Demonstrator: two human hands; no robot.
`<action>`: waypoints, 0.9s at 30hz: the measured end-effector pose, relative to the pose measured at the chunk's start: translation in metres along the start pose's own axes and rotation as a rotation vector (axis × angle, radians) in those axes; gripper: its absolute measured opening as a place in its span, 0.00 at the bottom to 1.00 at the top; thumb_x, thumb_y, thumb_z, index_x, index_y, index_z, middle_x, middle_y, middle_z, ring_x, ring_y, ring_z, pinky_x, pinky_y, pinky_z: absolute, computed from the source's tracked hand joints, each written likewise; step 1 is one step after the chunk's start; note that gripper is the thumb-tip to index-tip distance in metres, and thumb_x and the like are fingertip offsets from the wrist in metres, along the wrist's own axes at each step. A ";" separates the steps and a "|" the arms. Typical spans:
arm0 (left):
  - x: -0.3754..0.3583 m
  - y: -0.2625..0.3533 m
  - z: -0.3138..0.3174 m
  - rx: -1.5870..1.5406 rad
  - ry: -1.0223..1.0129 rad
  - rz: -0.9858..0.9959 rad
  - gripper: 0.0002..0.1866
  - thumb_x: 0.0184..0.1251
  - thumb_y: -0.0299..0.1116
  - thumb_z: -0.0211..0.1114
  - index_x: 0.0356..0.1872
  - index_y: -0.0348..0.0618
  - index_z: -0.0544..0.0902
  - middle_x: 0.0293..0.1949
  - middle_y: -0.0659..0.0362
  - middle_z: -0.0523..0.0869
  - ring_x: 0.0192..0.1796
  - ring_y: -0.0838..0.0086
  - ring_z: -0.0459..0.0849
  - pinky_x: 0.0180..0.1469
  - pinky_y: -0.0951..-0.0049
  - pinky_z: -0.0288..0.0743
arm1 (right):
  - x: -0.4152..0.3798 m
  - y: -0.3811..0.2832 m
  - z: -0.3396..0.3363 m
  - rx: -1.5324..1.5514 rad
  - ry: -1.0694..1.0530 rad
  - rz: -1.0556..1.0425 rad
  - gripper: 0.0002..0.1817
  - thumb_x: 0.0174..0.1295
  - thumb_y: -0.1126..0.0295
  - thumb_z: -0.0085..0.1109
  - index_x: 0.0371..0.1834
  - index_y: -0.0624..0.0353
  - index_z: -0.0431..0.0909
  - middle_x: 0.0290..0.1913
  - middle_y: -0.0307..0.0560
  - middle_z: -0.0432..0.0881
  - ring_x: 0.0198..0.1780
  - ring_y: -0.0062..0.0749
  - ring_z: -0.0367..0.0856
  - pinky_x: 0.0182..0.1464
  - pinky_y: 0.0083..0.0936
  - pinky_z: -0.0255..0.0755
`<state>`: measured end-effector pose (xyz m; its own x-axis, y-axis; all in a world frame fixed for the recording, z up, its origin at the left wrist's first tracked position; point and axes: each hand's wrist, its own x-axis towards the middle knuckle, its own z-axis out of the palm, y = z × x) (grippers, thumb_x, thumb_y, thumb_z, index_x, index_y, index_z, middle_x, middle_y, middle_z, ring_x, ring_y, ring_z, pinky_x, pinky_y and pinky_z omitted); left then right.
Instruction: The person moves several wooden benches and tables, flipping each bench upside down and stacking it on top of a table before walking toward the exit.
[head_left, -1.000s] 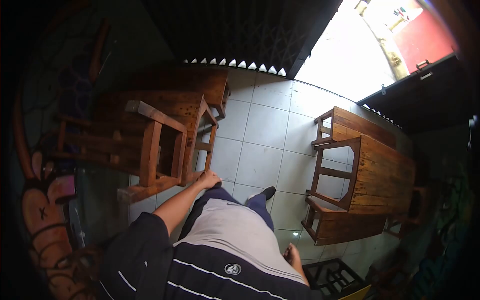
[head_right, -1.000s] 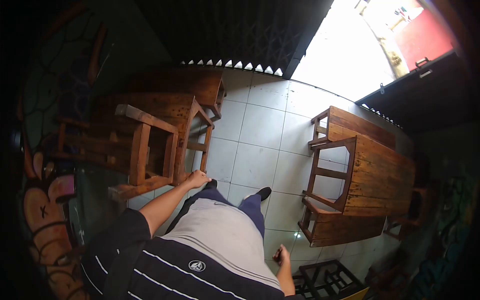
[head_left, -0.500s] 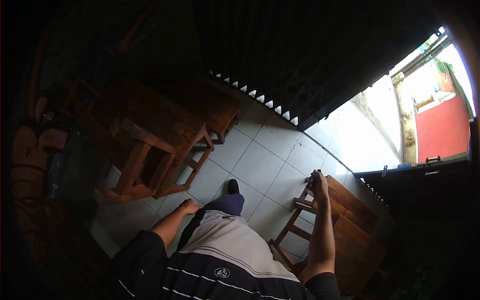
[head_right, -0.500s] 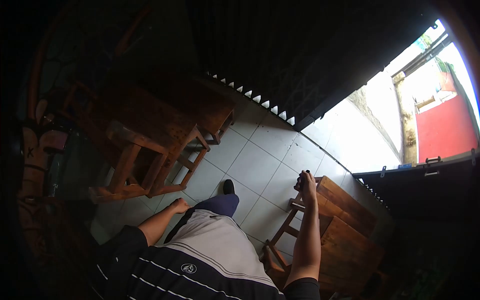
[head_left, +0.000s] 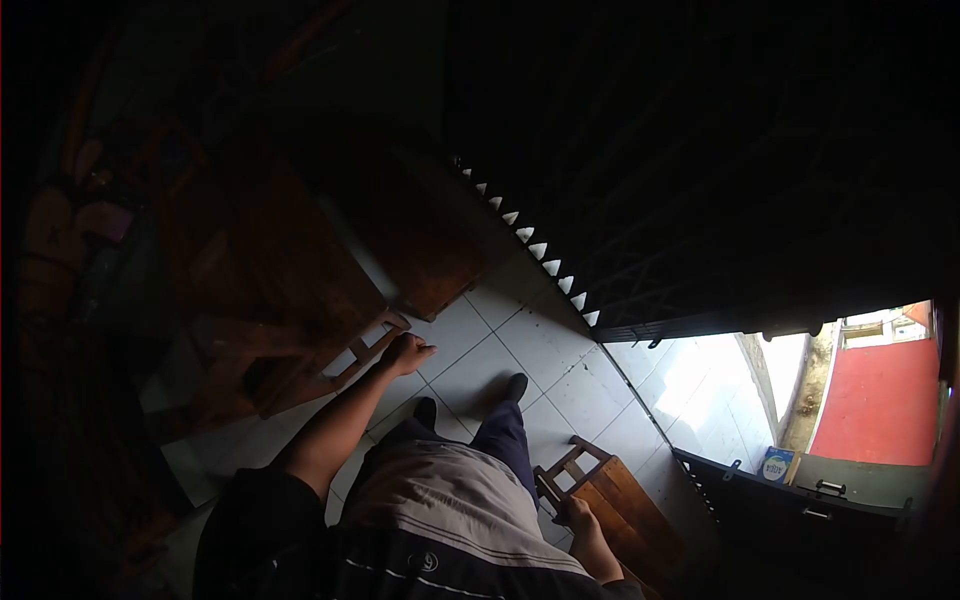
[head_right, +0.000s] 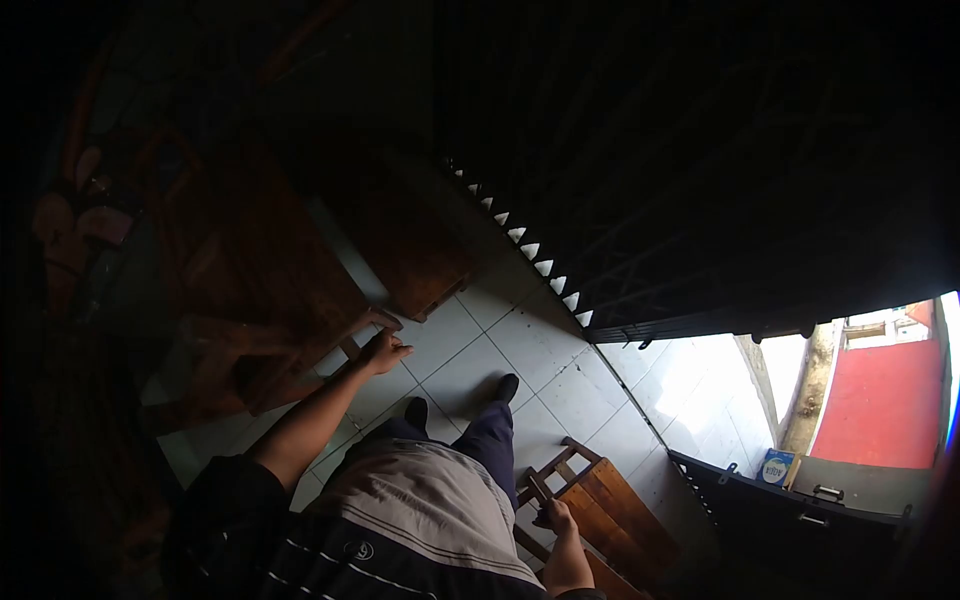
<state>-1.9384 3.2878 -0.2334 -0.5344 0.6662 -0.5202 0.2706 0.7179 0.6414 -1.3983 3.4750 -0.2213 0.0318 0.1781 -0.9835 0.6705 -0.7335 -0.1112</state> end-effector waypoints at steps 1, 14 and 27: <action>0.003 0.005 0.005 -0.091 0.087 0.016 0.21 0.61 0.46 0.64 0.38 0.34 0.75 0.18 0.53 0.77 0.24 0.70 0.76 0.33 0.69 0.70 | 0.028 -0.005 -0.020 0.005 -0.093 -0.114 0.11 0.63 0.64 0.53 0.32 0.63 0.73 0.22 0.44 0.74 0.20 0.37 0.76 0.28 0.39 0.80; 0.252 -0.011 0.074 0.205 0.431 0.105 0.25 0.60 0.49 0.66 0.49 0.41 0.74 0.54 0.47 0.74 0.58 0.54 0.71 0.61 0.59 0.64 | 0.244 -0.325 0.182 0.289 0.139 -0.933 0.12 0.57 0.68 0.69 0.24 0.60 0.75 0.24 0.35 0.78 0.28 0.14 0.72 0.32 0.14 0.63; 0.342 -0.105 0.087 0.578 0.367 -0.125 0.50 0.63 0.71 0.37 0.74 0.44 0.36 0.74 0.45 0.32 0.76 0.49 0.29 0.70 0.36 0.29 | 0.362 -0.397 0.379 1.078 0.132 -0.645 0.14 0.69 0.60 0.53 0.35 0.59 0.64 0.27 0.38 0.71 0.28 0.19 0.68 0.33 0.19 0.65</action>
<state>-2.0797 3.4576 -0.5281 -0.7978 0.5332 -0.2813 0.5179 0.8451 0.1329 -1.9340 3.5827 -0.5876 0.0398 0.7204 -0.6924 -0.3499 -0.6391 -0.6850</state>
